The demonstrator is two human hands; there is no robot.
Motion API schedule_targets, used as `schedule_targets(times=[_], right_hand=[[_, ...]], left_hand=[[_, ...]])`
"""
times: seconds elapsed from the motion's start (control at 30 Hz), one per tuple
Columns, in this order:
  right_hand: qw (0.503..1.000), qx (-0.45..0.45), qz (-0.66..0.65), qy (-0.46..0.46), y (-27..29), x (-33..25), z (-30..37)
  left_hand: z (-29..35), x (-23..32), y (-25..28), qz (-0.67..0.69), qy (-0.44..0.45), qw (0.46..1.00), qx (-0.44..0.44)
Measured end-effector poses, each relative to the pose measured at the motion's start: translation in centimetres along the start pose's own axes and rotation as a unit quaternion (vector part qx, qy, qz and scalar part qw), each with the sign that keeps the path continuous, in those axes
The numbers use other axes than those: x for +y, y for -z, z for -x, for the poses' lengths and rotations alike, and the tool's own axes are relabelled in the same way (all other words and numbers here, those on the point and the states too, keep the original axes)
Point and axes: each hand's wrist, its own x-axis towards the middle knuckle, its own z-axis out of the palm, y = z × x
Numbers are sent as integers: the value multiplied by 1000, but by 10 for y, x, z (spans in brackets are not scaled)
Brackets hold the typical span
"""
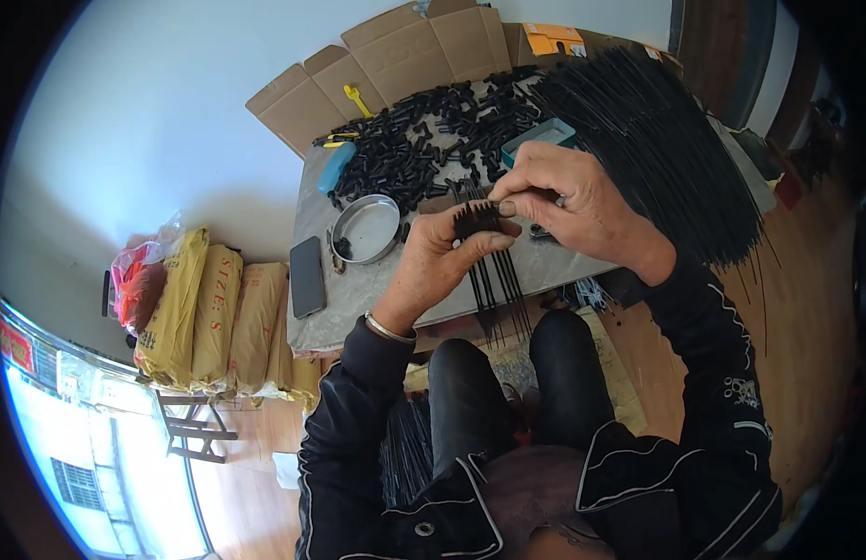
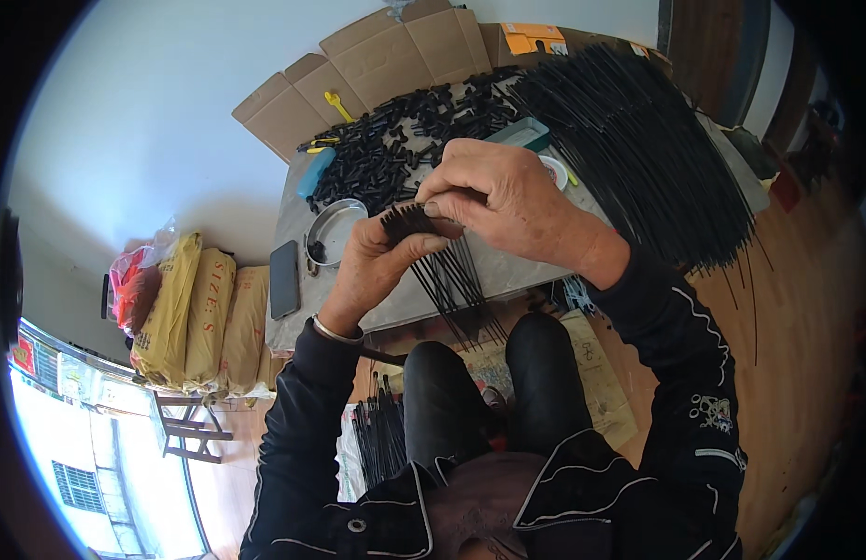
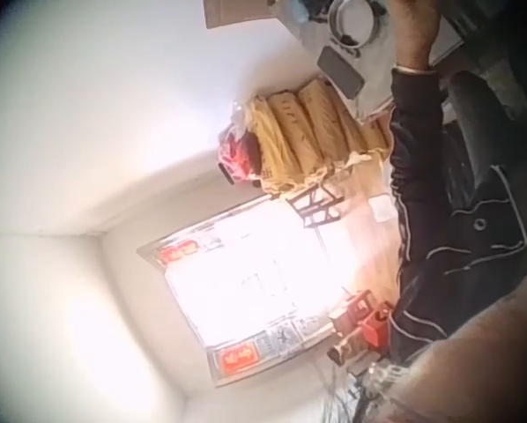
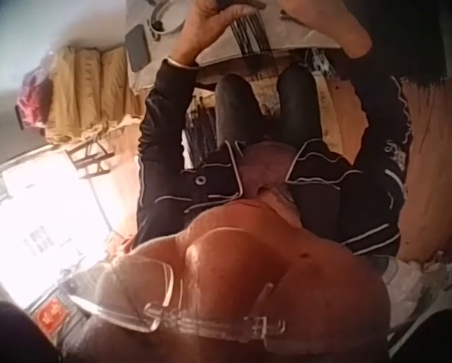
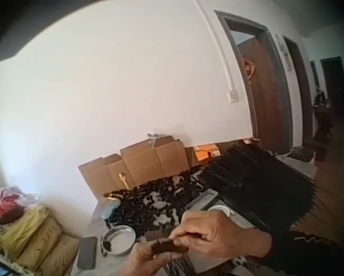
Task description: Assembling plastic components onto bundles of thin black rods or cable ties using pliers.
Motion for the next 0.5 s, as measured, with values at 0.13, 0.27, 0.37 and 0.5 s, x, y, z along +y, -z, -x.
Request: schedule_targets(times=[0.13,0.27,0.37,0.5], right_hand=[[999,19,-29,-23,-8,0,5],[990,54,-110,-73,-15,2,9],[996,46,-65,-39,-14,0,9],[994,37,-88,-46,-12,1,9]], left_hand=[[0,-5,3,-37,-13,999,4],[1,-7,1,9,-1,1000,13],[1,-6,2,-14,-7,1000,10],[0,-5,1,-22,-9,1000,11]])
